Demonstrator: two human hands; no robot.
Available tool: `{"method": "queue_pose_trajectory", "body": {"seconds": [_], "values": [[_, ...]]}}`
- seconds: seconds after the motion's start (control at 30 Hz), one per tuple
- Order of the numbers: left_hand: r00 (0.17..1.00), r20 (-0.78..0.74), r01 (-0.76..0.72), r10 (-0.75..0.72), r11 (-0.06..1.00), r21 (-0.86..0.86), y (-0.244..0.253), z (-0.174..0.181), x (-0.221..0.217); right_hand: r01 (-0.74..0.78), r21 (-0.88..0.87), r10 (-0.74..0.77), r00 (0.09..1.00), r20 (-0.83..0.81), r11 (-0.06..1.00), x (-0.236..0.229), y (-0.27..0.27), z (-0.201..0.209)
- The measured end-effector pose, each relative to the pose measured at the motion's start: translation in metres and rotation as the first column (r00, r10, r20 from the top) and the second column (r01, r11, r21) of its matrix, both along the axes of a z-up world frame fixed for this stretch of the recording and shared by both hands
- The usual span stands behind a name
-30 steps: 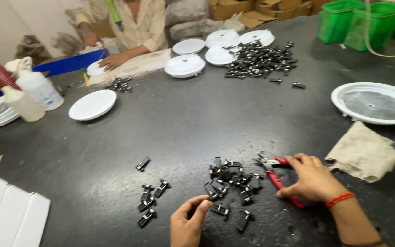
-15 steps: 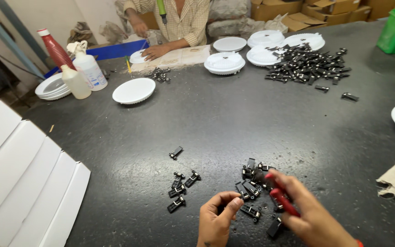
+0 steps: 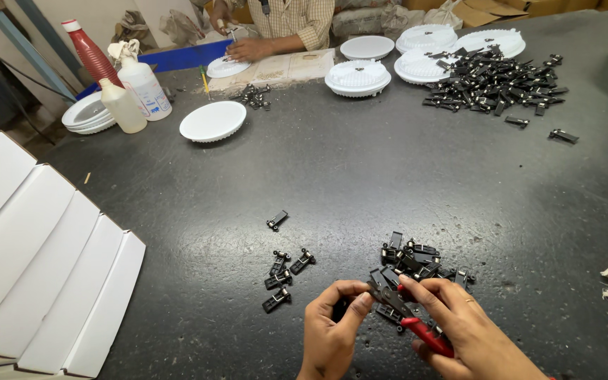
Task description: The person uses red-handled pliers to trim small black plastic components on a dark workbench. They repeatedly pick up a component, trim it, and place it into a pile. Another person is visible in the background working with white plastic parts.
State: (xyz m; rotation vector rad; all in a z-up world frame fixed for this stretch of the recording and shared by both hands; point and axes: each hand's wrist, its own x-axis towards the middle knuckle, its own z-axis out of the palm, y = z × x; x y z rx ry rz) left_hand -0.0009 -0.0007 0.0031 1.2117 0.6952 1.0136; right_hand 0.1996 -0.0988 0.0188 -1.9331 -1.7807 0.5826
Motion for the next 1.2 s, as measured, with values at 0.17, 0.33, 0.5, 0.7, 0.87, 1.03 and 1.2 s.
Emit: {"method": "queue_pose_trajectory", "body": {"seconds": [0.17, 0.33, 0.5, 0.7, 0.87, 1.03, 1.2], "values": [[0.998, -0.056, 0.011, -0.008, 0.998, 0.058, -0.002, 0.004, -0.004, -0.034, 0.152, 0.038, 0.999, -0.024, 0.988, 0.000, -0.003, -0.001], [0.999, -0.042, 0.008, -0.003, 0.993, 0.118, -0.001, 0.004, -0.005, 0.055, 0.001, -0.055, 0.997, -0.059, 0.998, -0.005, -0.004, 0.009], [1.000, -0.027, 0.004, -0.003, 0.999, 0.054, 0.001, 0.001, -0.004, 0.200, -0.175, -0.213, 0.975, -0.057, 0.964, -0.015, -0.004, 0.017], [0.999, 0.036, 0.008, -0.002, 0.988, -0.153, 0.007, 0.000, -0.002, 0.488, -0.089, -0.474, 0.869, 0.143, 0.868, 0.039, 0.010, 0.015], [0.992, 0.065, 0.123, -0.108, 0.942, -0.312, 0.009, -0.008, 0.000, 0.622, 0.012, -0.534, 0.661, 0.527, 0.783, 0.108, 0.020, -0.012], [0.964, 0.047, 0.260, -0.261, 0.893, -0.368, 0.003, -0.014, 0.004, 0.422, 0.364, -0.420, 0.903, -0.088, 0.830, 0.082, 0.015, -0.034], [0.912, 0.212, 0.409, -0.350, 0.804, -0.431, 0.003, -0.027, 0.008, 0.186, 0.223, 0.042, 0.671, -0.740, 0.957, 0.015, 0.017, -0.060]]}}
